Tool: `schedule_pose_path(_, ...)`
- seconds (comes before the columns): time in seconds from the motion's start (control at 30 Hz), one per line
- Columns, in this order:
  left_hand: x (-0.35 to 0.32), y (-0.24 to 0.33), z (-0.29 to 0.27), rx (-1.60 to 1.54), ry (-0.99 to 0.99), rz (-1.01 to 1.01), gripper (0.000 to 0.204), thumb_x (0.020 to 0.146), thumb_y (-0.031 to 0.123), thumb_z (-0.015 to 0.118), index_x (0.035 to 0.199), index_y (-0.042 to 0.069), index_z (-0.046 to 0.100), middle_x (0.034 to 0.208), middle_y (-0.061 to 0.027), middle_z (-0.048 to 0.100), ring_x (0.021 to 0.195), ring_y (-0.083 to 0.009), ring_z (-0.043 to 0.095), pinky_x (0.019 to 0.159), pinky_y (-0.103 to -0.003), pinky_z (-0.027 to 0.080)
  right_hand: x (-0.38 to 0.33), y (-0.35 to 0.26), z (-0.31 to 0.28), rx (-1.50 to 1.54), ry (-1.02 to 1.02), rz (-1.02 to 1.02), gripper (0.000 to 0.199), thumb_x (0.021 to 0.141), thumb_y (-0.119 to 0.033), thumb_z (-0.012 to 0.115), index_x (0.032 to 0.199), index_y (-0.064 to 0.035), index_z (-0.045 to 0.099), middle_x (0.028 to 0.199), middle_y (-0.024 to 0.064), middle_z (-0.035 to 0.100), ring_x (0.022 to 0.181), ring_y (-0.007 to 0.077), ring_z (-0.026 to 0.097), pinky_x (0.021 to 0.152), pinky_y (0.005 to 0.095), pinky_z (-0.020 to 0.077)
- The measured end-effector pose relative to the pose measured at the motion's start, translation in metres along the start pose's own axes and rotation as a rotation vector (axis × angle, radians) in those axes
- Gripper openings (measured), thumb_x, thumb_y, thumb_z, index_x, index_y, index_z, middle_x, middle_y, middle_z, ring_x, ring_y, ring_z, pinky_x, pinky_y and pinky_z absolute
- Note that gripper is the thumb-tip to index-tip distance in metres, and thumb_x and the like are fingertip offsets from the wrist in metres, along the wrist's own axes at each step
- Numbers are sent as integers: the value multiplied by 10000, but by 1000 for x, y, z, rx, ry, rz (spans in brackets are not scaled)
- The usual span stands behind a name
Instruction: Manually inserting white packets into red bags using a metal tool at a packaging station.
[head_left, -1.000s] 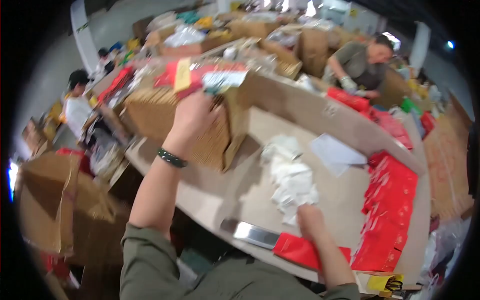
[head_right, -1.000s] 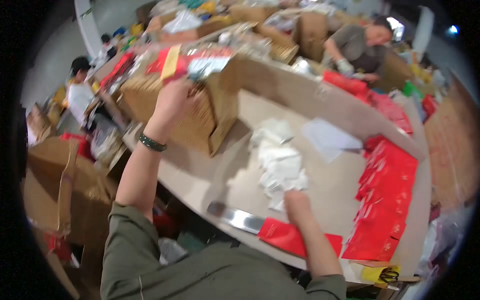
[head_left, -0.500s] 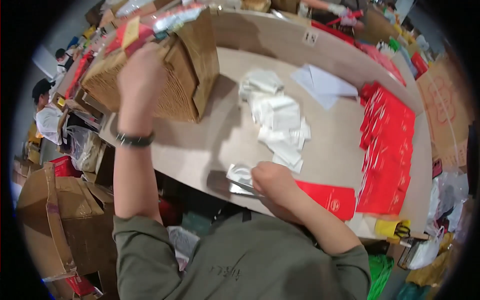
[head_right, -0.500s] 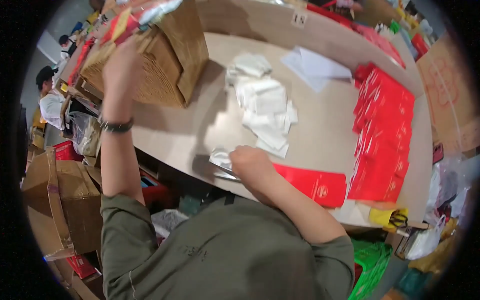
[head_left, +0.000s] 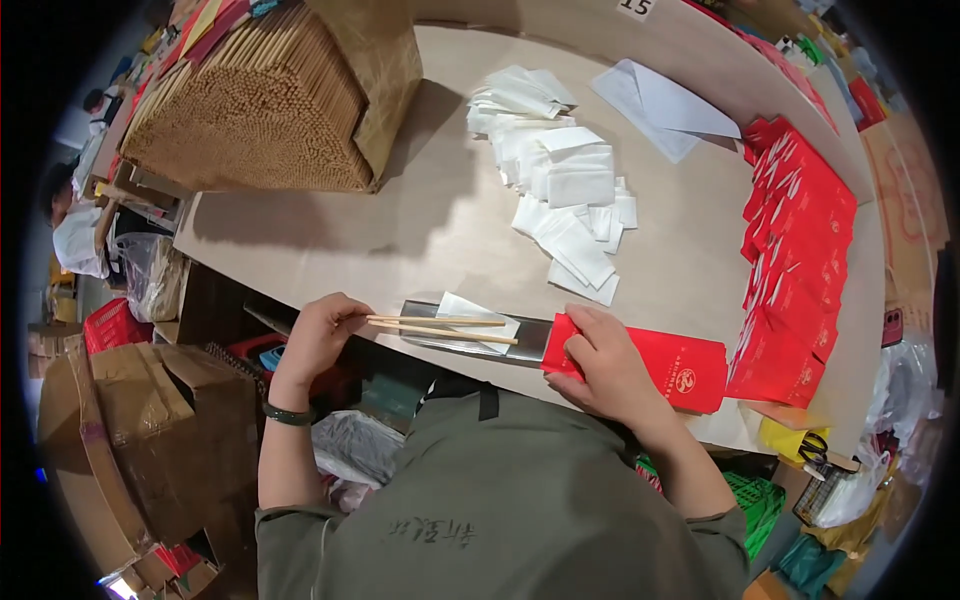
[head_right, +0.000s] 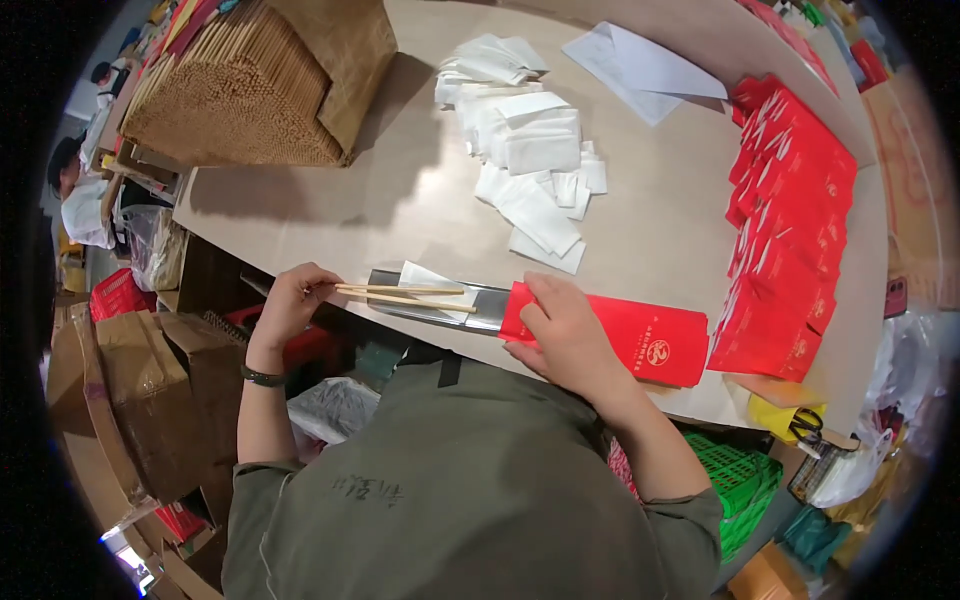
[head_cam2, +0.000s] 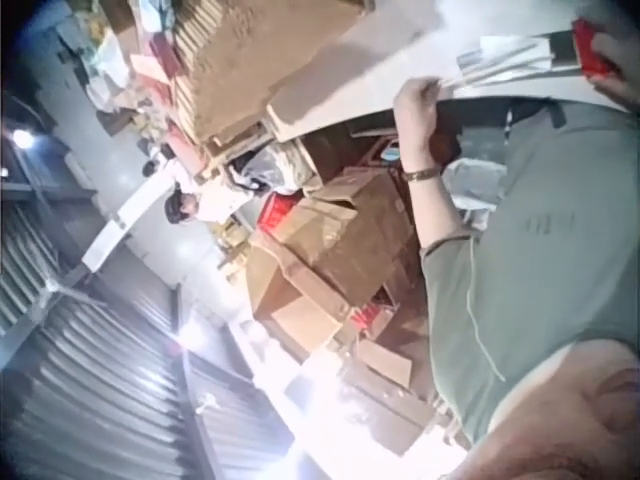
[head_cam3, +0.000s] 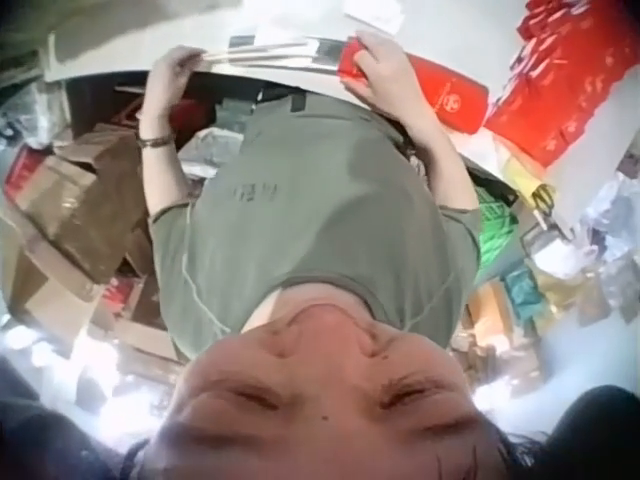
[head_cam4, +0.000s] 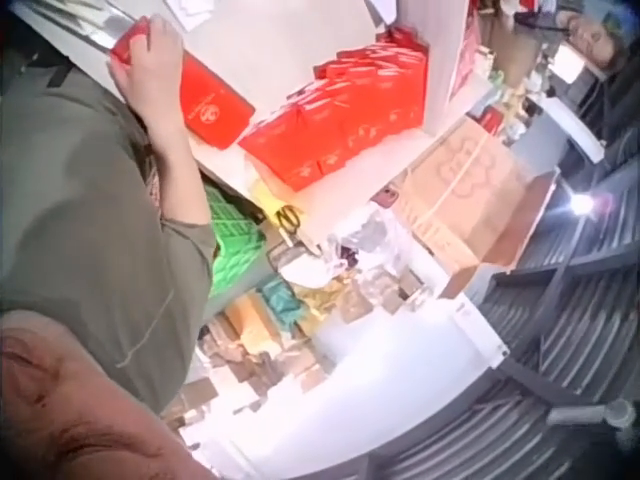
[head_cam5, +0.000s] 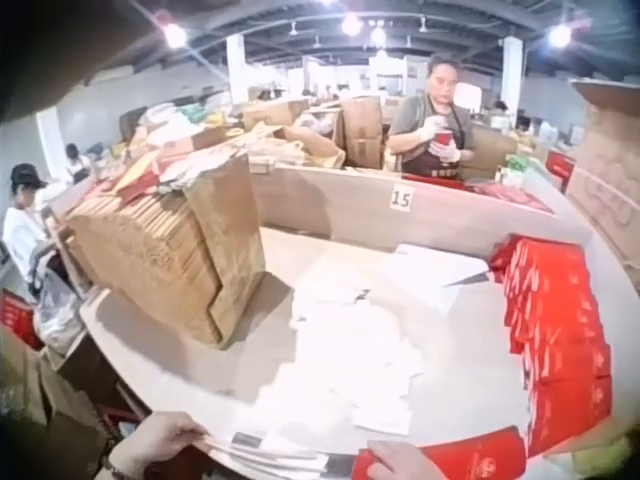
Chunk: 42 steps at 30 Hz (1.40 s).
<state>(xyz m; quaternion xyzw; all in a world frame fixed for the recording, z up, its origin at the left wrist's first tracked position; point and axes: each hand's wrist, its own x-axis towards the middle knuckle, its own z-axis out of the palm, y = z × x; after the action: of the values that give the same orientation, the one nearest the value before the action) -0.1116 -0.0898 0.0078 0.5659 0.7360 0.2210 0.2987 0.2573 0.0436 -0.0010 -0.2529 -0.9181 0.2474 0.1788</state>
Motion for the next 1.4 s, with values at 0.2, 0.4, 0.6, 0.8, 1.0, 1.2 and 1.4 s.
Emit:
schedule_pose_path(0.2,36,58,92,-115,-96,376,160,862,-8,654,1009,39,692,849,-133,620,837,-300,631,742,-378,506,5,10,21,-16,-17,-107,351,779,-250,806,917,0,602,1326,235,548,1203,406,527,993,477,459)
schedule_pose_path(0.4,26,86,80,-124,-35,201,163,842,6,692,999,46,674,881,-125,623,828,-318,626,716,-388,505,15,-2,10,8,-29,18,376,779,-235,802,1004,-18,594,1333,214,538,1213,386,515,1006,467,447)
schedule_pose_path(0.6,28,78,91,-68,-19,327,159,839,4,714,987,43,671,859,-91,603,800,-261,627,705,-343,502,21,6,21,51,-97,-20,456,755,-243,821,1095,-35,598,1363,216,505,1244,404,489,1040,473,427)
schedule_pose_path(0.8,20,70,108,-419,124,105,188,837,32,743,1005,29,662,901,-68,583,783,-206,611,694,-317,512,6,4,12,69,-35,35,423,756,-227,817,1034,-3,590,1369,257,485,1268,435,469,1058,486,417)
schedule_pose_path(1.0,28,79,130,-186,299,-73,225,859,92,746,1043,-5,659,891,-115,676,806,-187,676,734,-304,547,1,5,9,-56,-52,18,399,763,-222,806,1006,15,596,1357,257,508,1271,434,470,1058,494,417)
schedule_pose_path(1.2,46,128,139,-749,-330,-16,400,933,160,690,1270,-4,549,1082,-144,664,974,-175,647,852,-314,526,-10,10,12,-54,-63,-13,411,765,-207,793,1060,14,612,1344,225,522,1252,417,485,1045,494,423)
schedule_pose_path(1.4,36,91,85,363,115,588,834,673,422,863,1359,82,530,1121,-124,603,1080,-337,566,962,-446,432,6,0,-2,-78,33,-85,357,748,-125,756,1077,-65,631,1109,167,534,1044,371,535,919,463,450)
